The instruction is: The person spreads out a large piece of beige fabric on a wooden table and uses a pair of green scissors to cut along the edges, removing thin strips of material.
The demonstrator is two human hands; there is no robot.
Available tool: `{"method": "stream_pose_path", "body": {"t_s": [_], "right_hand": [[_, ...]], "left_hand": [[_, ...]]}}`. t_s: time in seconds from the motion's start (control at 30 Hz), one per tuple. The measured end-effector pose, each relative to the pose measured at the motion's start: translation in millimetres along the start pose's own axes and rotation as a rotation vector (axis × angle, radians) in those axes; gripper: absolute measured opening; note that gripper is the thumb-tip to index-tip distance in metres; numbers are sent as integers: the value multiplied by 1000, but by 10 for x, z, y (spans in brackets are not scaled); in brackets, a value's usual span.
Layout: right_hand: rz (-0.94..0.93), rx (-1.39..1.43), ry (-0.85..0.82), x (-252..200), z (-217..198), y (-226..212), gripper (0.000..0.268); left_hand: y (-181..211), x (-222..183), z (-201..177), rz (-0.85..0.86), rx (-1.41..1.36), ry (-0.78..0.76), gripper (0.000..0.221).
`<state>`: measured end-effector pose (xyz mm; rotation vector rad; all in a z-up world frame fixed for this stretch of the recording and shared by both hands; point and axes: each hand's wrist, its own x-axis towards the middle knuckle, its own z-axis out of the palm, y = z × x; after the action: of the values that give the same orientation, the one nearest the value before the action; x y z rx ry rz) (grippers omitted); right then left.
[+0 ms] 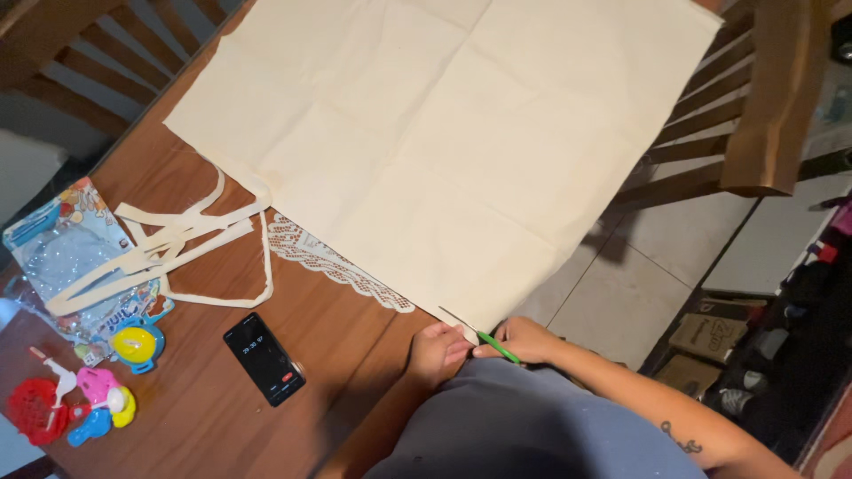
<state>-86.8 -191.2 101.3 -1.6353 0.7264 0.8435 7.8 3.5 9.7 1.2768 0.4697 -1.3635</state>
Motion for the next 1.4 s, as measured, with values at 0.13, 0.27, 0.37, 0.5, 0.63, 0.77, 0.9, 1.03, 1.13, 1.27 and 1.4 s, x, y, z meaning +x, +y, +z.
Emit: {"method": "stream_pose_path", "body": {"t_s": [0.13, 0.27, 0.37, 0.5, 0.63, 0.77, 0.9, 1.03, 1.13, 1.27, 1.4], "right_hand": [[27, -101, -41, 60, -33, -91, 57], [77, -82, -7, 89, 16, 1, 53], [71, -86, -27, 62, 1, -204, 49], [31, -177, -18, 150, 26, -254, 42], [27, -123, 12, 210, 86, -108, 43], [20, -102, -22, 75, 45, -405, 41], [-8, -214, -31, 60, -10, -558, 37], [-49, -128, 23, 119, 55, -397, 38], [-39, -51, 14, 23, 38, -573, 31], [-23, -168, -30, 16, 2, -769, 29], [-20, -153, 9, 195, 67, -545, 30]], "left_hand": [[-139, 187, -111, -58, 15, -7, 36], [-80, -8, -71, -7, 3, 14, 35], [-181, 96, -130, 17, -19, 18, 30], [-294, 218, -191, 18, -103, 38, 24], [-314, 227, -166, 16, -100, 1, 26], [-77, -41, -14, 14, -79, 30, 25], [-153, 86, -53, 15, -78, 42, 20], [11, -128, 6, -8, -83, 59, 22], [139, -288, 35, 25, -95, 8, 18], [199, -262, -8, 81, 21, -51, 29], [71, -150, 14, 82, -54, -81, 27]]}}
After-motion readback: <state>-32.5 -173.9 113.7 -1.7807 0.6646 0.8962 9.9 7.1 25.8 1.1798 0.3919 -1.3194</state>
